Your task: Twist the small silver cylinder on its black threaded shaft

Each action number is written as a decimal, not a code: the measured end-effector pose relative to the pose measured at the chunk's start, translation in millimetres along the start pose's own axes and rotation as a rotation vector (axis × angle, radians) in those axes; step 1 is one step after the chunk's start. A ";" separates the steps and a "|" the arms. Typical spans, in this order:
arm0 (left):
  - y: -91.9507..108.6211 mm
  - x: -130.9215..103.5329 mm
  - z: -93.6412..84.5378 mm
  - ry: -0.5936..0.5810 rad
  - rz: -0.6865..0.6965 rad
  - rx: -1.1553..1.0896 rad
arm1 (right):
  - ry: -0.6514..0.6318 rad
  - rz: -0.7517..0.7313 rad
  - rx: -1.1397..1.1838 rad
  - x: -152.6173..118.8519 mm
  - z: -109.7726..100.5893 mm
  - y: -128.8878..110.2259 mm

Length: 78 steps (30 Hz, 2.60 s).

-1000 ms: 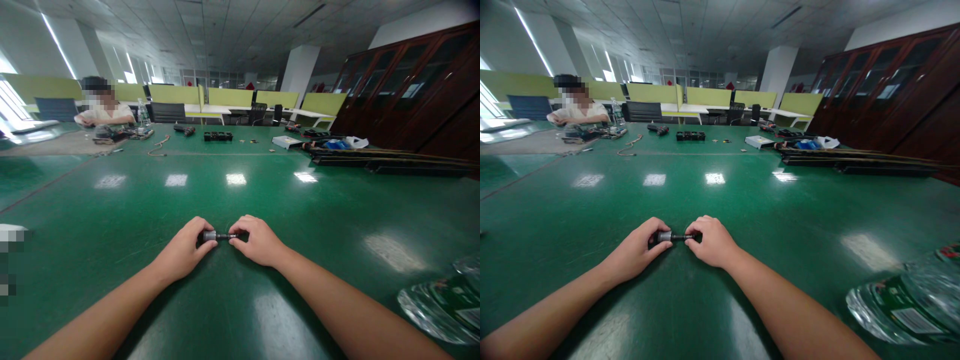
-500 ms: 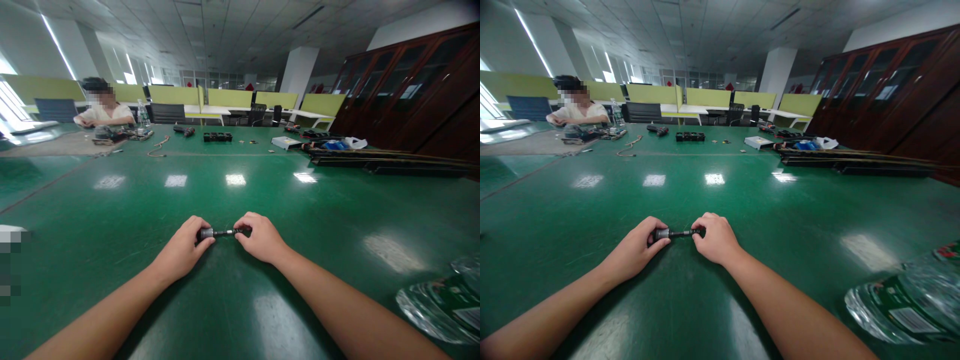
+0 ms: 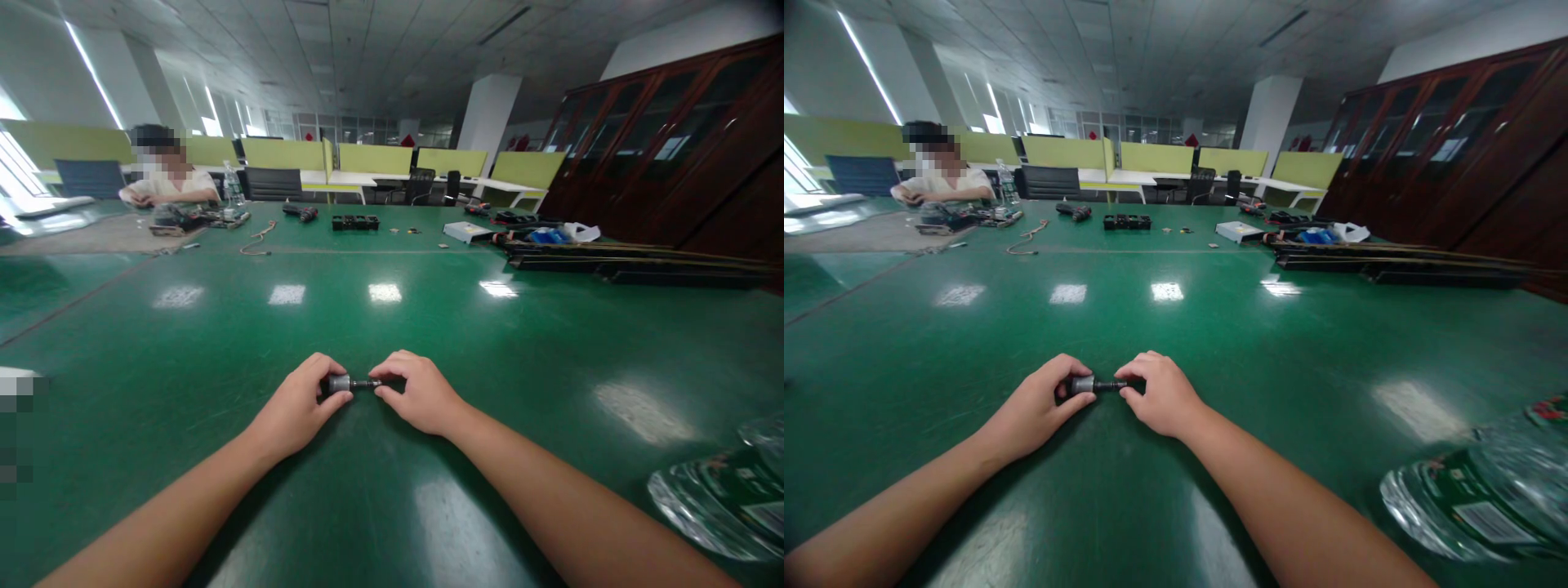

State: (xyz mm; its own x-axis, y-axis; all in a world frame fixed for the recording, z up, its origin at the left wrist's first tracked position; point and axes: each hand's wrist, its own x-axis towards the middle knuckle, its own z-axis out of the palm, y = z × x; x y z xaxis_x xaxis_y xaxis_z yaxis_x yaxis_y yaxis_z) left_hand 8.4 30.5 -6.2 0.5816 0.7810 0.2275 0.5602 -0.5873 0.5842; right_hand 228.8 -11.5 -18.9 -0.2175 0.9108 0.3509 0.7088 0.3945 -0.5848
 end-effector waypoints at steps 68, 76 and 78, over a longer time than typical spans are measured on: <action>4.9 -3.6 -2.8 -0.139 0.139 -0.023 | -0.135 -0.131 0.007 -2.1 0.6 -7.5; 5.6 -3.2 -3.3 -0.153 0.129 -0.023 | -0.145 -0.152 -0.011 -1.8 -1.4 -8.4; 5.2 -3.2 -3.2 -0.149 0.132 -0.021 | -0.142 -0.151 -0.006 -2.0 -1.5 -8.6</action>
State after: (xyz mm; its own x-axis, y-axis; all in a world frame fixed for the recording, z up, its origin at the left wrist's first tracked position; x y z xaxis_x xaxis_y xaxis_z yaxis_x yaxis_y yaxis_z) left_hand 7.5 25.6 -1.4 0.7311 0.6564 0.1860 0.4616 -0.6766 0.5737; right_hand 224.1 -16.9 -13.5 -0.4137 0.8496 0.3271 0.6651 0.5274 -0.5286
